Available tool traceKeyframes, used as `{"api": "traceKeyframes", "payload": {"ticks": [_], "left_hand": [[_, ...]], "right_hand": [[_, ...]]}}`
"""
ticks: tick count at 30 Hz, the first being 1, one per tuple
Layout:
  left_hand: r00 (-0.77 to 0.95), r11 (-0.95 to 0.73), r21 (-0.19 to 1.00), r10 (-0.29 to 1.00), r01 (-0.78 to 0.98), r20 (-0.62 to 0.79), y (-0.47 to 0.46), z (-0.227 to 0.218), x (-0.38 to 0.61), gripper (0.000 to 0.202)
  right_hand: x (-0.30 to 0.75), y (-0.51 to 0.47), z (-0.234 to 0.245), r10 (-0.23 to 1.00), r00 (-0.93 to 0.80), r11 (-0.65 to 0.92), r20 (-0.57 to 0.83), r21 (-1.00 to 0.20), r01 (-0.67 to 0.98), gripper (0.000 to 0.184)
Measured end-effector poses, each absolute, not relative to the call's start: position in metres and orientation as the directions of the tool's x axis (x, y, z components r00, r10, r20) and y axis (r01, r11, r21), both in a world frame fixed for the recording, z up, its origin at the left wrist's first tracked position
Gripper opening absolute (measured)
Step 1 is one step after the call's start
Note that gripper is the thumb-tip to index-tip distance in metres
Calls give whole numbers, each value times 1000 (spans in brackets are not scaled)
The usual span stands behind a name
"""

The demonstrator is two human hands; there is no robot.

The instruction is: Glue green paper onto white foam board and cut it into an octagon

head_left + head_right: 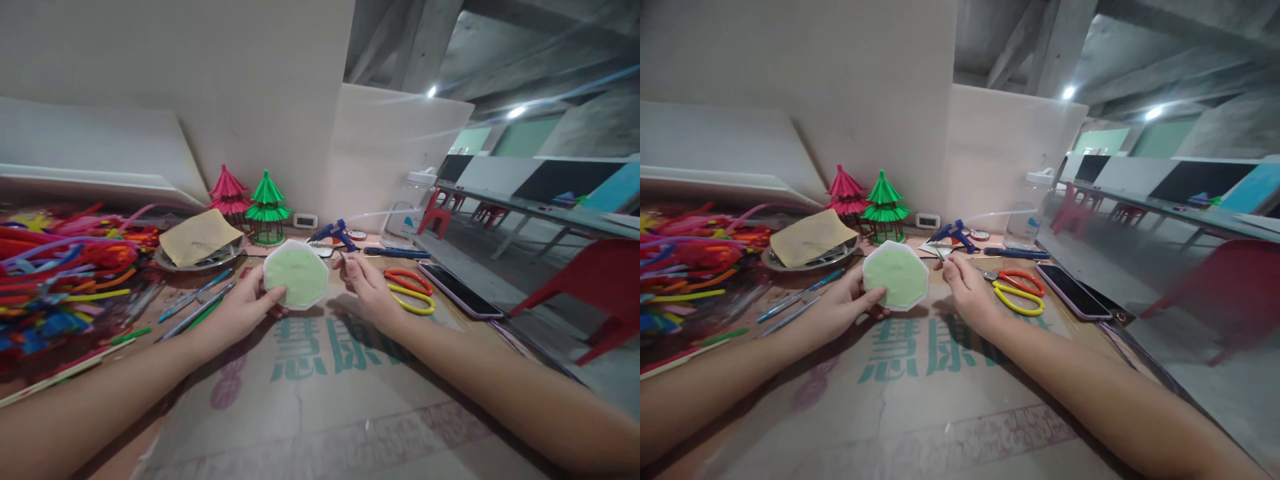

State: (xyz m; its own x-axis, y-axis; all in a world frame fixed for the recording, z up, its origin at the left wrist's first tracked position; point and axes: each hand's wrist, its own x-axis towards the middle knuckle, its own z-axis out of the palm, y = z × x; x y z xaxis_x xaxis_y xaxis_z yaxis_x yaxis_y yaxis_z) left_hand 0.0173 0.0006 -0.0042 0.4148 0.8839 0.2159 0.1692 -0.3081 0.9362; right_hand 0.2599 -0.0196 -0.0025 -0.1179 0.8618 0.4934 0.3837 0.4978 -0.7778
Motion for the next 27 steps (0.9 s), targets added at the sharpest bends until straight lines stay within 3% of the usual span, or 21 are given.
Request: {"api": "traceKeyframes", "payload": {"ticks": [3, 5, 9, 14, 17, 27], "left_hand": [[374, -304, 938, 900, 169, 224, 0, -2, 18, 59], [359, -310, 934, 904, 176, 232, 0, -2, 18, 58], [362, -344, 912, 898, 224, 249, 0, -1, 18, 49], [287, -377, 884, 910, 276, 299, 0, 0, 15, 37], [240, -369, 894, 920, 255, 311, 3, -3, 13, 34], [213, -264, 952, 950, 155, 229, 6, -2, 14, 40]], "right_hand": [[274, -21, 13, 721, -294, 666, 627, -509, 546, 66], [277, -21, 18, 695, -343, 683, 632, -432, 589, 68], [272, -21, 6, 762, -234, 613, 604, -554, 564, 63], [261, -25, -6, 749, -295, 636, 593, -520, 570, 56], [260, -28, -4, 777, -296, 613, 555, -561, 557, 51], [263, -19, -15, 907, -213, 408, 363, -631, 660, 20]]}}
